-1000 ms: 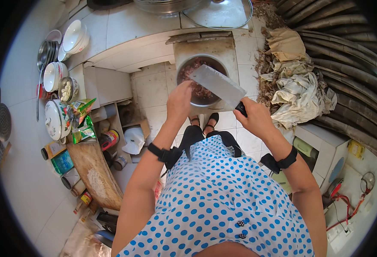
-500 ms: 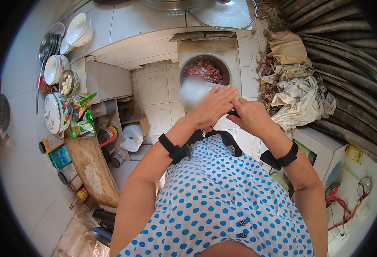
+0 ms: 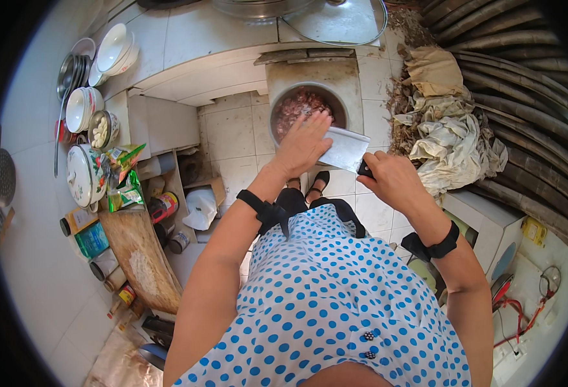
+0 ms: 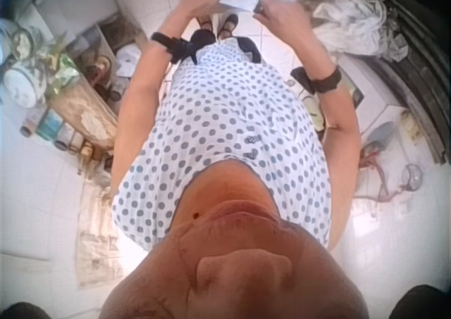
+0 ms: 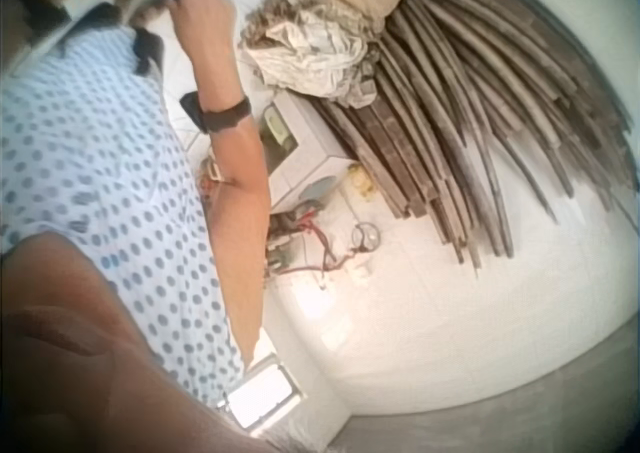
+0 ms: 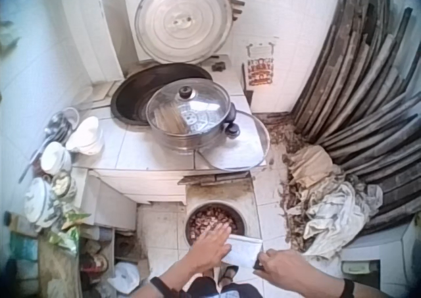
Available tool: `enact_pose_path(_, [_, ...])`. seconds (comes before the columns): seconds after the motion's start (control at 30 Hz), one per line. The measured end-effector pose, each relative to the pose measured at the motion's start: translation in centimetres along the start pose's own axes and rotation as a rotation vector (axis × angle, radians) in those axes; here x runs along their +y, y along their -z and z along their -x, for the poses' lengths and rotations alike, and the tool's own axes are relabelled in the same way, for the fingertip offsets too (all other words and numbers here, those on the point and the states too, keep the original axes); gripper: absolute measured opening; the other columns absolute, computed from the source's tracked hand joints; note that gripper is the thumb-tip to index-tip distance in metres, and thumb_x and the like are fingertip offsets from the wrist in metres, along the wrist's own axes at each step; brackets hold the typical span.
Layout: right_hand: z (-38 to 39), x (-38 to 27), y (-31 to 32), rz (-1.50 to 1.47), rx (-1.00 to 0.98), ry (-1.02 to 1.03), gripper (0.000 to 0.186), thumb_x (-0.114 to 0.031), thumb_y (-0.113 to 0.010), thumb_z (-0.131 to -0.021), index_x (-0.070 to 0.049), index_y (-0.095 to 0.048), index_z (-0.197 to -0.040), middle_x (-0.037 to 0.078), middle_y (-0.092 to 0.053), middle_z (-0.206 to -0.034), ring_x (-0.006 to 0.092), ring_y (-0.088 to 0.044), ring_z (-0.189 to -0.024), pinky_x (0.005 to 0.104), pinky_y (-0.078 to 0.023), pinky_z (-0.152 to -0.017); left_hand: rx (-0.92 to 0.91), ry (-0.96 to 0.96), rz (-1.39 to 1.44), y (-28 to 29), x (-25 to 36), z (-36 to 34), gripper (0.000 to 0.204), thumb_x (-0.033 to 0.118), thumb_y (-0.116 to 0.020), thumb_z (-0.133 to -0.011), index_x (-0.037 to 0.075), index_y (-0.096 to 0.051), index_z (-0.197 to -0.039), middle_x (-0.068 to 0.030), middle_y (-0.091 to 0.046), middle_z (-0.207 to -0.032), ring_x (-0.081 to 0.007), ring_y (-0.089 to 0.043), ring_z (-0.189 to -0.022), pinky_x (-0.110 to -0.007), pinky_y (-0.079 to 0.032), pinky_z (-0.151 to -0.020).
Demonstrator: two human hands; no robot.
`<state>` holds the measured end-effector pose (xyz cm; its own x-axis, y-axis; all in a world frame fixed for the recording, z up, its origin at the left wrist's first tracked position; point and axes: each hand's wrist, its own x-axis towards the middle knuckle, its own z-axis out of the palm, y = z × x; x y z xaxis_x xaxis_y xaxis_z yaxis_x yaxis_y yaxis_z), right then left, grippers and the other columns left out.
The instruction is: The person places white food items from a red bowl onto a wooden board, chops them into small pieces using a cleaver, and transfers the chopped food into a metal bowl containing meat by hand and with the blade.
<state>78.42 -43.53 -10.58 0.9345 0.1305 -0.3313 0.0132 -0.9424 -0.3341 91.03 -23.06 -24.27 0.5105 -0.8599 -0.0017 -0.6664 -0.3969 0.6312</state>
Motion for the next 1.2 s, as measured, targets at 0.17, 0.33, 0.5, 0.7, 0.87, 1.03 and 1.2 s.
enact_pose_path(0.17, [1.5, 0.4, 1.0, 0.010, -0.030, -0.069, 0.031, -0.028, -0.075, -0.085, -0.003, -0.059, -0.096, 0.014, -0.066, -0.085, 0.0351, -0.067, -0.076, 0.0441, -0.053, -0.067, 0.062, 0.039, -0.062, -1.3, -3.8, 0.1, 0.056, 0.036, -0.040, -0.104, 0.000, -0.044, -0.147, -0.0218, -0.041, -0.154, -0.0348, -0.035, -0.145, -0.047, -0.022, -0.121])
enact_pose_path(0.33, [4.1, 1.9, 1.5, -0.101, 0.063, -0.129, 0.030, -0.026, -0.077, -0.083, -0.003, -0.062, -0.096, 0.015, -0.067, -0.085, 0.0349, -0.067, -0.076, 0.0439, -0.052, -0.066, 0.095, 0.044, -0.214, -1.0, -5.7, 0.6, 0.043, 0.032, -0.045, -0.102, 0.003, -0.058, -0.132, -0.0230, -0.050, -0.146, -0.0357, -0.042, -0.140, -0.048, -0.027, -0.119])
enact_pose_path(0.5, [5.4, 2.3, 1.0, -0.558, 0.181, -0.401, 0.031, -0.021, -0.077, -0.084, 0.000, -0.066, -0.102, 0.013, -0.065, -0.072, 0.0222, -0.064, -0.062, 0.0343, -0.051, -0.060, 0.363, 0.269, 0.408, 1.5, -2.0, -1.2, 0.027, 0.020, -0.062, -0.092, 0.003, -0.065, -0.113, -0.0191, -0.065, -0.119, -0.0334, -0.058, -0.120, -0.042, -0.043, -0.103])
enact_pose_path(0.7, [4.4, 1.8, -0.5, -1.245, 0.139, -0.532, 0.026, -0.024, -0.068, -0.096, 0.001, -0.062, -0.098, -0.002, -0.055, -0.061, 0.0042, -0.046, -0.046, 0.0204, -0.035, -0.042, 0.446, 0.393, 0.179, 1.1, -0.3, -2.7, 0.029, 0.007, -0.069, -0.081, 0.005, -0.065, -0.110, -0.0157, -0.068, -0.108, -0.0328, -0.063, -0.102, -0.040, -0.051, -0.086])
enact_pose_path(0.87, [2.7, 0.6, -2.3, -1.384, 0.075, -0.570, 0.026, -0.028, -0.065, -0.098, -0.004, -0.060, -0.093, 0.000, -0.055, -0.064, 0.0074, -0.050, -0.047, 0.0228, -0.041, -0.042, 0.326, 0.184, -0.328, -3.6, -2.2, 0.1, 0.053, 0.013, -0.072, -0.082, 0.007, -0.058, -0.133, -0.0160, -0.055, -0.141, -0.0343, -0.049, -0.134, -0.044, -0.038, -0.112])
enact_pose_path(1.03, [1.3, -0.3, -4.1, -1.409, 0.031, -0.593, 0.028, -0.031, -0.062, -0.100, -0.002, -0.062, -0.101, 0.003, -0.056, -0.067, 0.0100, -0.053, -0.049, 0.0249, -0.043, -0.042, 0.400, 0.235, -0.050, -1.2, 0.3, 5.5, 0.054, 0.019, -0.066, -0.091, 0.002, -0.050, -0.140, -0.0209, -0.050, -0.146, -0.0346, -0.045, -0.137, -0.048, -0.034, -0.114])
enact_pose_path(1.2, [-2.1, -6.6, -3.4, -1.479, -0.153, -0.277, 0.030, -0.031, -0.055, -0.104, -0.002, -0.061, -0.112, 0.004, -0.058, -0.073, 0.0110, -0.056, -0.055, 0.0248, -0.047, -0.049, 0.576, 0.448, 0.158, 2.5, 3.3, 17.0, 0.046, 0.017, -0.060, -0.097, 0.001, -0.051, -0.139, -0.0219, -0.053, -0.143, -0.0379, -0.051, -0.132, -0.042, -0.042, -0.109])
